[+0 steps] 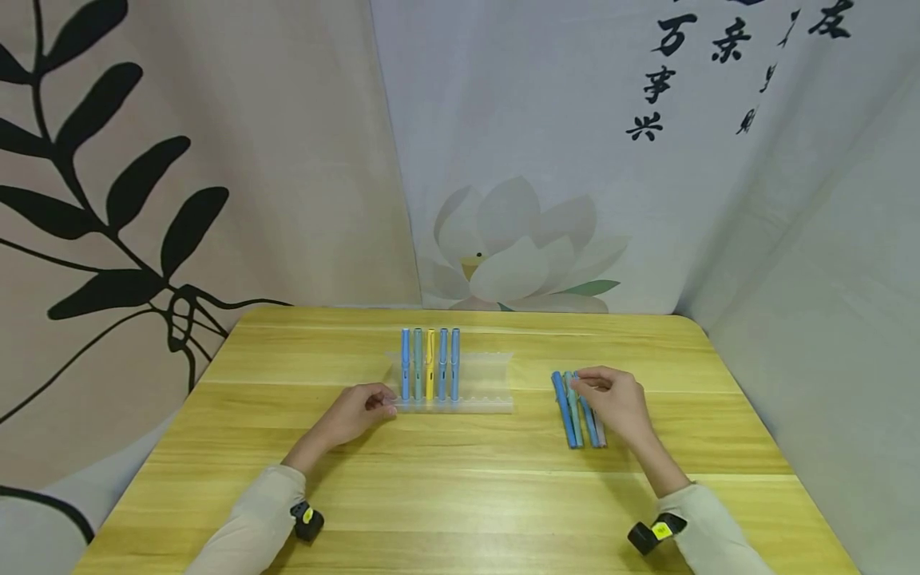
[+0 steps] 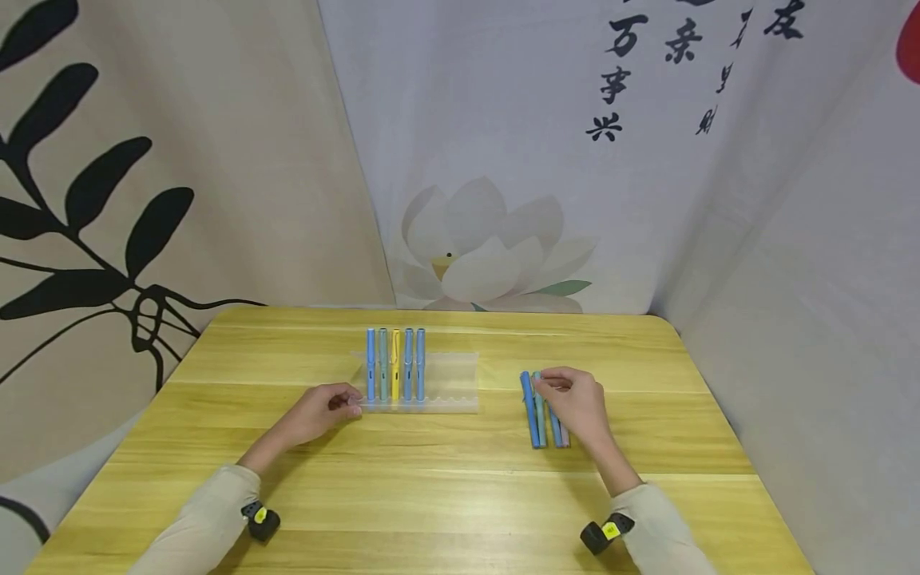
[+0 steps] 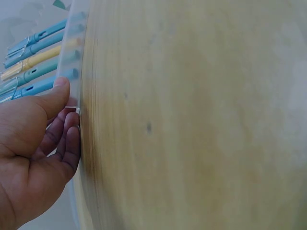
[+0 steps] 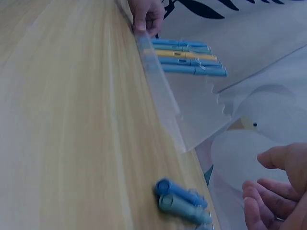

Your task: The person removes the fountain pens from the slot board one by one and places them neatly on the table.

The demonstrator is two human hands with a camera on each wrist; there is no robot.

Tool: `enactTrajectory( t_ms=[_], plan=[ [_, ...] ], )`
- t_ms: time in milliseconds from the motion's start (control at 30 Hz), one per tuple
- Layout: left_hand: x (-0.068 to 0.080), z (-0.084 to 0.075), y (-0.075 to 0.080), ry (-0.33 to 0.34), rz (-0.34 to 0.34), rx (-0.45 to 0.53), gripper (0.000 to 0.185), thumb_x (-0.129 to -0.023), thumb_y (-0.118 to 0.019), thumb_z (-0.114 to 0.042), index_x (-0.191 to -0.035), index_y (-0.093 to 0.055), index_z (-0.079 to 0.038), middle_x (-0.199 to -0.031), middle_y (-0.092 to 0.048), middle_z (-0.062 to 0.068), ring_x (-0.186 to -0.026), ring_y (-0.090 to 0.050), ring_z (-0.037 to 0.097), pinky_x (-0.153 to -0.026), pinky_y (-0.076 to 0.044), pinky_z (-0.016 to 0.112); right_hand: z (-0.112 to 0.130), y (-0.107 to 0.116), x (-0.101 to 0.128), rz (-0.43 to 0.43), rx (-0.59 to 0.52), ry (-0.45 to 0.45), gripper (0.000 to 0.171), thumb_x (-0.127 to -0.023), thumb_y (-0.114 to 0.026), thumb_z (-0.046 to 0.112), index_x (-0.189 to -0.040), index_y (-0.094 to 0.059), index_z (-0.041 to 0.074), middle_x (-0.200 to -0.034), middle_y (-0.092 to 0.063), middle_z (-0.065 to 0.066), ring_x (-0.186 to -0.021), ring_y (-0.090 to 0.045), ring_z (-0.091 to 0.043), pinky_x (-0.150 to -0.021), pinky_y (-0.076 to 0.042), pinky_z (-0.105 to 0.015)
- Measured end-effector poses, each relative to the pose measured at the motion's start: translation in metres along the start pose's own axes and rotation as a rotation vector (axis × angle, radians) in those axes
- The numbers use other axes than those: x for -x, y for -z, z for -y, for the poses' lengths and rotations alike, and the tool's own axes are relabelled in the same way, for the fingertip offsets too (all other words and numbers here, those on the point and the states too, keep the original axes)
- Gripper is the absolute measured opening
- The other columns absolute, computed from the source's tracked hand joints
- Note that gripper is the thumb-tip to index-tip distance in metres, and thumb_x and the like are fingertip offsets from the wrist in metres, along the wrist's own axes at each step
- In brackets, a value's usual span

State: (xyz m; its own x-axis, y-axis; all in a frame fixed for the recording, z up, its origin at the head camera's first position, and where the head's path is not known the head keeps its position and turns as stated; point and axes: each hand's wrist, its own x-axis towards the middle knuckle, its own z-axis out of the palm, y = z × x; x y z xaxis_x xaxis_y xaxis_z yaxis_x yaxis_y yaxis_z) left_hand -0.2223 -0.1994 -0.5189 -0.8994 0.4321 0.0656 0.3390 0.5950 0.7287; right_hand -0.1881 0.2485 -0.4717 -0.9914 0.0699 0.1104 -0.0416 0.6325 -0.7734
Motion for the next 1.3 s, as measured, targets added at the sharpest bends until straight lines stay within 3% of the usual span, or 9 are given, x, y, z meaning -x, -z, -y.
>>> enactTrajectory(
  t_ms=[233,400,767,1167,1300],
  plan=[
    [0.001,-0.001,0.001,0.006,0.005,0.01,0.016,-0.092,-0.065,-0.022,-0.104,-0.066,-0.011,-0.089,-0.063,-0.004,-0.079,-0.057,0.013,-0.069,-0.05,0.026,0.02,-0.012,-0.004,0.015,-0.067,0.032,0.037,-0.087,-0.068,0.042,-0.111,-0.07,0.014,-0.1,-0.071,-0.004,-0.093,-0.065,-0.022,-0.075,-0.054,-0.035],
    [0.001,0.0,0.0,0.009,0.004,0.009,0.017,-0.092,-0.065,-0.022,-0.105,-0.066,-0.011,-0.09,-0.063,-0.004,-0.08,-0.057,0.012,-0.07,-0.05,0.026,0.032,-0.024,-0.007,0.048,-0.136,0.094,0.037,-0.086,-0.068,0.046,-0.11,-0.069,0.019,-0.099,-0.071,0.0,-0.089,-0.066,-0.017,-0.074,-0.054,-0.032],
    [0.001,0.003,-0.001,-0.007,-0.008,0.006,0.015,-0.092,-0.066,-0.022,-0.103,-0.066,-0.012,-0.089,-0.063,-0.004,-0.079,-0.057,0.011,-0.069,-0.05,0.026,0.053,-0.057,-0.015,0.092,-0.209,0.221,0.036,-0.085,-0.07,0.044,-0.111,-0.07,0.019,-0.1,-0.071,0.002,-0.089,-0.066,-0.015,-0.075,-0.054,-0.03],
    [-0.001,0.003,-0.001,-0.005,-0.005,0.006,0.014,-0.092,-0.065,-0.022,-0.103,-0.066,-0.014,-0.09,-0.063,-0.006,-0.08,-0.058,0.01,-0.071,-0.05,0.026,0.066,-0.096,-0.02,0.144,-0.257,0.187,0.022,-0.086,-0.071,0.036,-0.106,-0.07,0.025,-0.096,-0.071,0.009,-0.086,-0.065,-0.01,-0.075,-0.054,-0.028],
    [0.0,0.001,0.0,0.006,0.004,0.011,0.015,-0.092,-0.065,-0.022,-0.104,-0.066,-0.014,-0.09,-0.063,-0.005,-0.08,-0.058,0.012,-0.071,-0.05,0.026,0.068,-0.106,-0.021,0.17,-0.293,0.182,0.023,-0.087,-0.071,0.031,-0.107,-0.071,0.02,-0.098,-0.071,0.005,-0.087,-0.066,-0.013,-0.074,-0.054,-0.03]
  ],
)
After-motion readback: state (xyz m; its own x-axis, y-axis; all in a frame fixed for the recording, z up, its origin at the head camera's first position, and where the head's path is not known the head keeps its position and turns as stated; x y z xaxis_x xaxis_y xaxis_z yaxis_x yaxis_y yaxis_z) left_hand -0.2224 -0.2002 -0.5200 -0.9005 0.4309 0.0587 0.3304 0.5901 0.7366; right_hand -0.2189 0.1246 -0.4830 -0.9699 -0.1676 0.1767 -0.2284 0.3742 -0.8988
